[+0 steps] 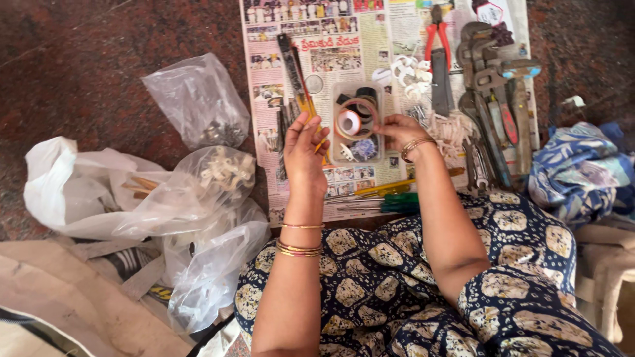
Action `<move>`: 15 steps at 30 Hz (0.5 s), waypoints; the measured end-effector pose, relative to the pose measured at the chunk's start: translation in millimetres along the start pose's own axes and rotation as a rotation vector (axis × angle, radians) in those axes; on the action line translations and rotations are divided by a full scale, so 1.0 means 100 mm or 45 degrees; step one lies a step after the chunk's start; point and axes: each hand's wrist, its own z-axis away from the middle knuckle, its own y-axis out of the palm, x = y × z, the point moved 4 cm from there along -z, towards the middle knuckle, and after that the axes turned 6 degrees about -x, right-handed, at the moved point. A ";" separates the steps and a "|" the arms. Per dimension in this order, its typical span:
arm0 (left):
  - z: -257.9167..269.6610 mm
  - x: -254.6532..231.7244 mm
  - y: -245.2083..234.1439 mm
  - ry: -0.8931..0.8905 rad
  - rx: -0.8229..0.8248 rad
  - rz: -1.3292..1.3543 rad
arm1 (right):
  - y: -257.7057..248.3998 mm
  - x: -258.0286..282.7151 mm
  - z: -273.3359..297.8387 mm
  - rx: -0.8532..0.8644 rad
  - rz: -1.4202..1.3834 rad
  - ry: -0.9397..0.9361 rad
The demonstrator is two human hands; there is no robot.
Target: The person sits on the floor and sorts various small hardware items, including screws, plastic clips, and tape, from plastic bags onto a newspaper spread. They handle the items one by one, placing them into piles or back into bags.
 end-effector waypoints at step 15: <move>-0.07 0.00 -0.09 0.007 0.017 -0.039 | -0.75 0.62 -0.29 -0.862 -0.062 -1.013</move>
